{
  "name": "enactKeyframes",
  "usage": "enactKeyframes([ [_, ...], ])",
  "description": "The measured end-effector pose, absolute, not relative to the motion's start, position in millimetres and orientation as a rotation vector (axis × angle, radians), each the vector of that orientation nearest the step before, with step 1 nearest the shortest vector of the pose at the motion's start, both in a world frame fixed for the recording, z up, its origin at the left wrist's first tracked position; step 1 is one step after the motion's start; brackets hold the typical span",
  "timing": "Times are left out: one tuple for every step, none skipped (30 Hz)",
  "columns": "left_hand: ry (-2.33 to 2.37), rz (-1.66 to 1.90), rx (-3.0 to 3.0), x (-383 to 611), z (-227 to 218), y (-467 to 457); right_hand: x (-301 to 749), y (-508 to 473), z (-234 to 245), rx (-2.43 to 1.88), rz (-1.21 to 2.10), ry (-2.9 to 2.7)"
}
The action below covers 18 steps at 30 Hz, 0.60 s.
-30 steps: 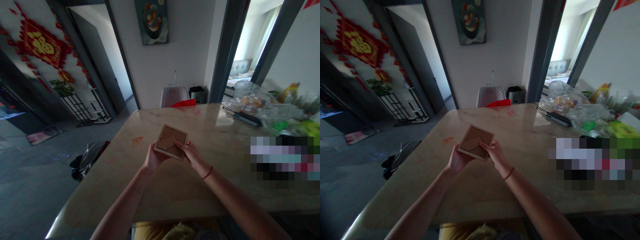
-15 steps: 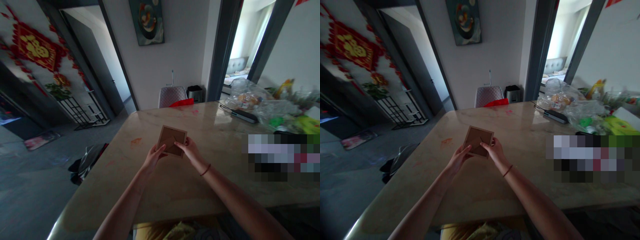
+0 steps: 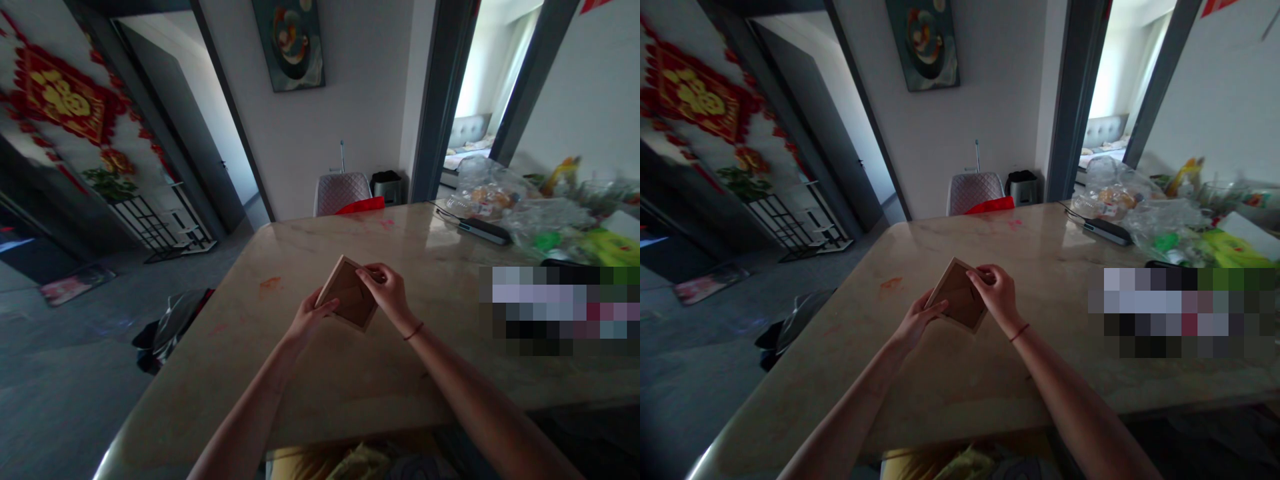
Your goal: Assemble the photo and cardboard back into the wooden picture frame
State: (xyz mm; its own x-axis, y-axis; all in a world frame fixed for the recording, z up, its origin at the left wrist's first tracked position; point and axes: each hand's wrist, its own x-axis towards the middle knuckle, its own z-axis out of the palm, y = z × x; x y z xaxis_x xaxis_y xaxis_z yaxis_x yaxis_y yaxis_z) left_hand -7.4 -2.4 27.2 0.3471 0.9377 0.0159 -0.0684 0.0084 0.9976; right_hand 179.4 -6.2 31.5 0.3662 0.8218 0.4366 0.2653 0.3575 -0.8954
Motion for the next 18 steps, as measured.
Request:
enactKeyframes([
  [0.9, 0.979, 1.321, -7.4, 27.0, -2.5, 179.5, -6.6, 31.0, -1.202, 0.457, -1.198],
  [0.906, 0.977, 1.33, -7.4, 26.9, -2.6, 179.4, -6.8, 30.2, -1.206, 0.422, -1.218],
  [0.915, 0.973, 1.337, -7.4, 27.1, -2.8, 179.3, -6.9, 29.3, -1.206, 0.388, -1.241],
  [0.925, 0.966, 1.341, -7.3, 27.5, -3.0, 179.2, -7.0, 28.4, -1.204, 0.354, -1.264],
  [0.937, 0.958, 1.343, -7.2, 28.0, -3.3, 179.0, -7.2, 27.6, -1.202, 0.319, -1.287],
  [0.946, 0.948, 1.34, -7.1, 28.7, -3.6, 178.9, -7.5, 26.9, -1.202, 0.285, -1.309],
  [0.953, 0.94, 1.335, -7.0, 29.4, -3.9, 178.7, -7.8, 26.4, -1.205, 0.252, -1.329],
  [0.959, 0.936, 1.328, -6.7, 30.0, -4.3, 178.6, -8.1, 26.0, -1.213, 0.221, -1.345],
  [0.962, 0.934, 1.322, -6.4, 30.5, -4.6, 178.6, -8.1, 25.7, -1.226, 0.198, -1.355],
  [0.963, 0.938, 1.317, -6.0, 30.9, -4.9, 178.8, -7.7, 25.3, -1.242, 0.19, -1.36],
  [0.967, 0.947, 1.315, -5.5, 31.2, -5.1, 179.2, -7.0, 24.8, -1.257, 0.196, -1.358],
  [0.974, 0.963, 1.313, -4.9, 31.4, -5.2, 179.9, -5.9, 24.2, -1.267, 0.212, -1.352],
  [0.984, 0.985, 1.308, -4.4, 31.5, -5.3, 180.6, -4.5, 23.4, -1.273, 0.231, -1.34],
  [0.995, 1.01, 1.296, -3.8, 31.5, -5.2, 181.2, -3.0, 22.3, -1.274, 0.246, -1.324],
  [1.006, 1.038, 1.276, -3.2, 31.5, -5.1, 181.3, -1.7, 21.1, -1.271, 0.247, -1.307],
  [1.01, 1.069, 1.248, -2.8, 31.5, -4.8, 180.5, -0.8, 19.8, -1.264, 0.233, -1.293],
  [1.009, 1.103, 1.214, -2.3, 31.3, -4.5, 178.7, -0.5, 18.3, -1.256, 0.213, -1.28],
  [1.002, 1.139, 1.18, -2.0, 31.1, -4.2, 175.6, -0.8, 16.7, -1.248, 0.204, -1.267],
])
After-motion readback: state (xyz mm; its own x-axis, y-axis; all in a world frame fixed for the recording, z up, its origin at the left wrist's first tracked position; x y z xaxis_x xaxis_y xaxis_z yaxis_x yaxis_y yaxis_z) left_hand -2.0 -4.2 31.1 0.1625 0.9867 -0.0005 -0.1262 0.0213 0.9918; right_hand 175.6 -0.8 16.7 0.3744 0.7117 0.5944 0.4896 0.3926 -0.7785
